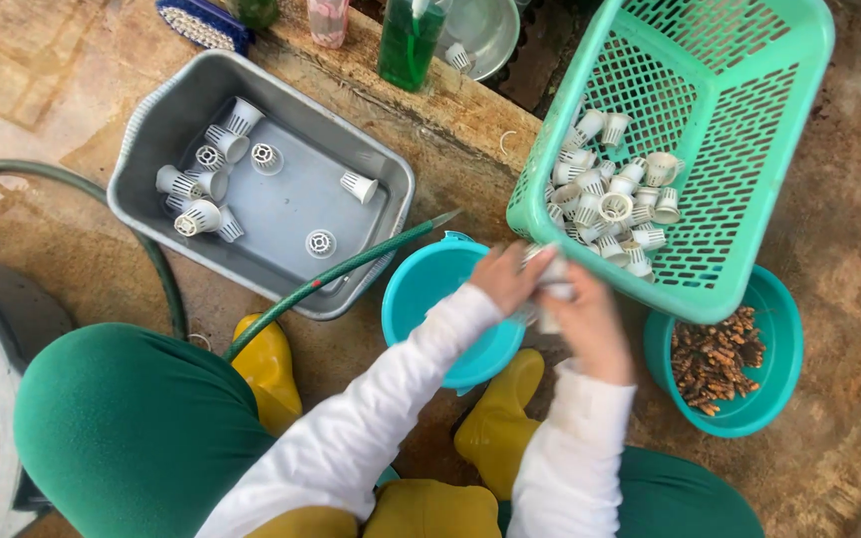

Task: Washing and organizing small plastic hydroponic net pots.

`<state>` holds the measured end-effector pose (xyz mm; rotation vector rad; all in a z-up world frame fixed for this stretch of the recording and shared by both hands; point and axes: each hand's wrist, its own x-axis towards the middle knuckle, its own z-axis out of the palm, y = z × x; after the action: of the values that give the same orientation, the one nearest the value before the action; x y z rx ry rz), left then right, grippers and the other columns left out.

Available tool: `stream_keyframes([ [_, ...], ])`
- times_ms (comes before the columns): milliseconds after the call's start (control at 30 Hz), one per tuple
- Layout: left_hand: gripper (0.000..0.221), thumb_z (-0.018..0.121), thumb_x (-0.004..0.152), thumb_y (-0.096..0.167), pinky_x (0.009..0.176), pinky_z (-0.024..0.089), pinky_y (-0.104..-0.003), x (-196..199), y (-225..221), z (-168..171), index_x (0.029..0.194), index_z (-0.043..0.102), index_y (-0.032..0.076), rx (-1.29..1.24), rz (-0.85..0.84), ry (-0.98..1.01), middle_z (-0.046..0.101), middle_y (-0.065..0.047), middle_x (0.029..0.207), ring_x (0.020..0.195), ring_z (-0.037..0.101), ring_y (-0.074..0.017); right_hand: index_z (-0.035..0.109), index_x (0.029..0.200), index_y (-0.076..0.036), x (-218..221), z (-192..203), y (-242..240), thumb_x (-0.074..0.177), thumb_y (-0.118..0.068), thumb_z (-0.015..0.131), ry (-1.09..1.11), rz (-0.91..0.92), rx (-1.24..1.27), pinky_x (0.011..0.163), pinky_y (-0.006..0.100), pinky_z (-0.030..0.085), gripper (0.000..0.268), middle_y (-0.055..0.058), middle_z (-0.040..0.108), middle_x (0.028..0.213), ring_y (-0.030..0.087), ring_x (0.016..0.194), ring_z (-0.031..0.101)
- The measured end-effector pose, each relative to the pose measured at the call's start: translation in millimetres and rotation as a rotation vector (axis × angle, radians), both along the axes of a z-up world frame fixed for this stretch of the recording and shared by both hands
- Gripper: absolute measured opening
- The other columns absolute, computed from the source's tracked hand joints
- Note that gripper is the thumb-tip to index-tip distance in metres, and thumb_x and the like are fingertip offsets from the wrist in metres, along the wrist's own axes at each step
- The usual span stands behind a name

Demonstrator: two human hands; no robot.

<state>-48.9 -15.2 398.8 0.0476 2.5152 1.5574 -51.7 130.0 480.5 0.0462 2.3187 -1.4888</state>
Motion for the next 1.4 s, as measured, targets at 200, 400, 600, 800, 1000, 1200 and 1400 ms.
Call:
stream_keyframes([
  [200,0.075,0.037,0.105,0.061,0.117,0.036,-0.042,-102,14,46,0.154,0.04,0.004,0.542,0.114,0.169,0.051,-0.026,0.152,0.142,0.048,-0.0391,0.046,0.141,-0.002,-72,77,28,0.091,-0.013,0.083,0.382,-0.187,0.174,0.094,0.037,0.052,0.063,0.018,0.053,0.136,0.023,0.115,0.059],
  [400,0.036,0.065,0.096,0.02,0.106,0.051,-0.044,-74,-92,-27,0.129,0.064,0.007,0.19,0.337,0.404,0.07,-0.021,0.126,0.119,0.066,-0.0372,0.048,0.15,-0.009,-41,13,52,0.093,-0.027,0.078,0.353,-0.325,0.193,0.102,0.039,0.052,0.066,0.019,0.051,0.15,0.028,0.135,0.053],
  [600,0.049,0.073,0.084,0.035,0.095,0.046,-0.055,30,-188,-98,0.124,0.058,0.011,-0.562,0.405,-0.199,0.06,-0.018,0.125,0.116,0.056,-0.0433,0.068,0.115,-0.008,57,-76,-27,0.075,-0.022,0.088,0.124,0.019,0.248,0.087,0.039,0.056,0.047,0.009,0.073,0.111,0.022,0.1,0.067],
  [800,0.03,0.056,0.098,0.02,0.094,0.048,-0.051,86,-186,-174,0.128,0.057,0.022,-0.692,0.328,-0.25,0.066,-0.008,0.121,0.119,0.061,-0.0321,0.055,0.134,-0.005,153,-144,-106,0.073,-0.012,0.08,0.123,0.603,0.572,0.095,0.052,0.049,0.067,0.024,0.066,0.125,0.044,0.113,0.061],
  [1000,0.03,0.051,0.098,0.02,0.082,0.051,-0.05,85,-212,-103,0.127,0.059,0.023,-0.79,0.564,-0.254,0.07,-0.007,0.11,0.102,0.069,-0.0303,0.059,0.136,-0.01,141,-145,-75,0.076,0.0,0.067,0.157,0.589,0.834,0.09,0.055,0.051,0.061,0.024,0.071,0.107,0.046,0.101,0.065],
  [1200,0.028,0.046,0.107,0.025,0.087,0.053,-0.053,64,-270,-140,0.129,0.063,0.021,-0.668,0.722,-0.494,0.074,-0.01,0.114,0.104,0.073,-0.0326,0.065,0.131,-0.012,87,-102,-39,0.076,-0.004,0.065,0.17,0.577,0.917,0.093,0.054,0.052,0.056,0.021,0.071,0.111,0.043,0.106,0.065],
  [1400,0.048,0.043,0.097,0.03,0.1,0.039,-0.07,80,-290,-202,0.144,0.05,0.027,-1.109,0.786,-0.391,0.059,-0.019,0.133,0.117,0.061,-0.0488,0.071,0.123,-0.009,30,-88,-24,0.075,-0.003,0.062,0.237,0.611,0.882,0.095,0.051,0.052,0.049,0.021,0.073,0.111,0.041,0.108,0.066],
])
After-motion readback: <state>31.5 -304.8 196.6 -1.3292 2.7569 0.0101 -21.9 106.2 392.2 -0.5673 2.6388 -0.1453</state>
